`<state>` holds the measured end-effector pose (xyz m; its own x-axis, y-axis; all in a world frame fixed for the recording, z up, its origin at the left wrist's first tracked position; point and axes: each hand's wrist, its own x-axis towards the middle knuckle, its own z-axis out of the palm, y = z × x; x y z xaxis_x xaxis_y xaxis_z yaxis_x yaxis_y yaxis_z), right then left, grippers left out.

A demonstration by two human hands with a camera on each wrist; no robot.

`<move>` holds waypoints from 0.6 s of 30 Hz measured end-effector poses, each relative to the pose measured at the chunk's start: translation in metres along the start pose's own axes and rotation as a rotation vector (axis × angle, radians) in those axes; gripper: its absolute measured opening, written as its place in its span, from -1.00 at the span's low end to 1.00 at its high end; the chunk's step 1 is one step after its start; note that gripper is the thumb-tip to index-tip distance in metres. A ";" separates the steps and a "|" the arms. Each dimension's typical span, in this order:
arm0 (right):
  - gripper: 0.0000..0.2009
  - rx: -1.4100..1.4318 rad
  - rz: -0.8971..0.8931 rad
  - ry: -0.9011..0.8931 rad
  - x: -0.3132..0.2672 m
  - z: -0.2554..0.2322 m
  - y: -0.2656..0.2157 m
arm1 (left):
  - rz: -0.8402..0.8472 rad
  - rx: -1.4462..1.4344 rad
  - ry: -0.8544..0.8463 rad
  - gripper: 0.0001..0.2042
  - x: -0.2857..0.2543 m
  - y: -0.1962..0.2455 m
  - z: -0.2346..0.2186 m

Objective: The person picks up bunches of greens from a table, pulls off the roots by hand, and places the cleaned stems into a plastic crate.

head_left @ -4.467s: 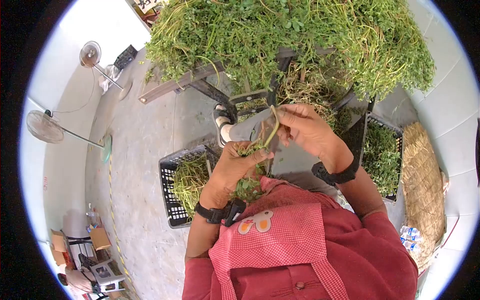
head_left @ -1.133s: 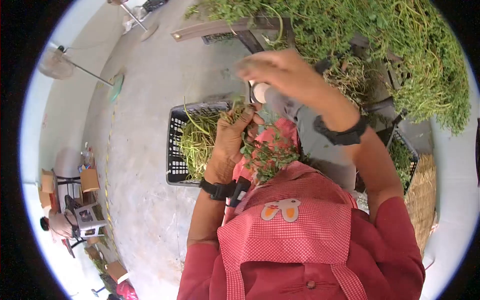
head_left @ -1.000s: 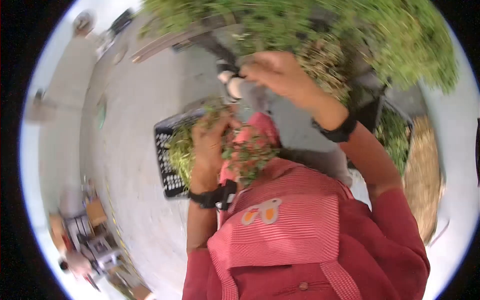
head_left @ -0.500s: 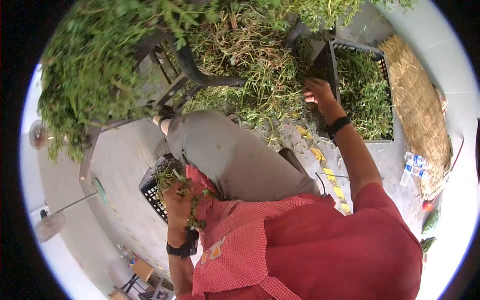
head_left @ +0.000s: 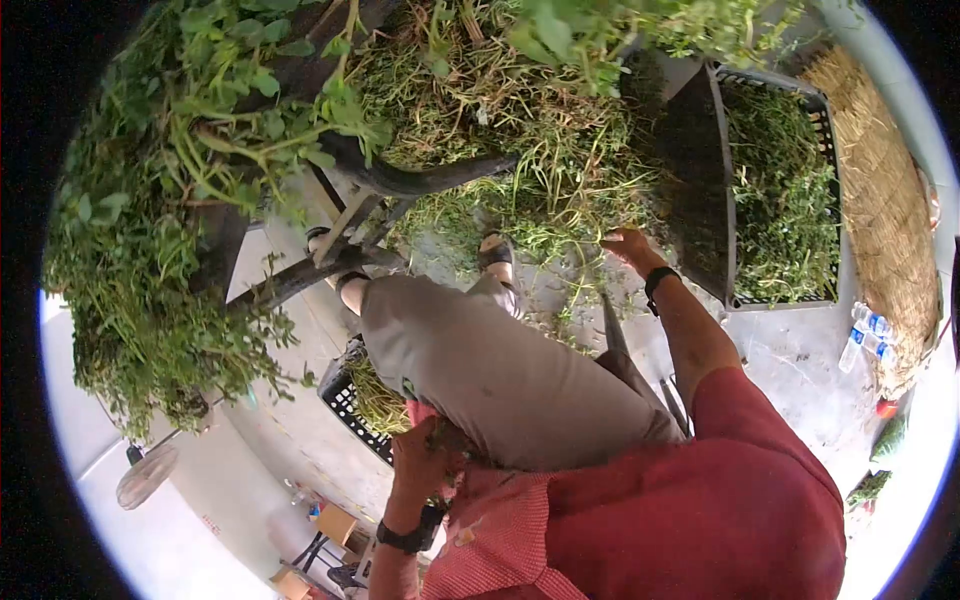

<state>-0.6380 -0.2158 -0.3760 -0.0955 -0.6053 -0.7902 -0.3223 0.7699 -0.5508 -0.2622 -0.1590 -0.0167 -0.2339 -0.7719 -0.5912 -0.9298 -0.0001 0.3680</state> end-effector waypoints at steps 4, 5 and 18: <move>-0.43 -0.117 -0.060 0.064 0.037 0.023 0.013 | -0.016 -0.032 0.001 -0.86 0.004 0.007 -0.005; -0.38 -0.036 0.025 -0.028 0.043 0.023 0.010 | -0.011 -0.073 -0.015 -0.87 0.002 0.003 -0.005; -0.69 -0.155 0.015 -0.100 0.112 0.071 0.037 | -0.114 -0.241 0.021 -0.90 0.005 0.015 -0.010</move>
<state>-0.5938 -0.2412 -0.5042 -0.0102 -0.5652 -0.8249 -0.4636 0.7336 -0.4970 -0.2745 -0.1693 -0.0066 -0.1234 -0.7714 -0.6243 -0.8549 -0.2368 0.4616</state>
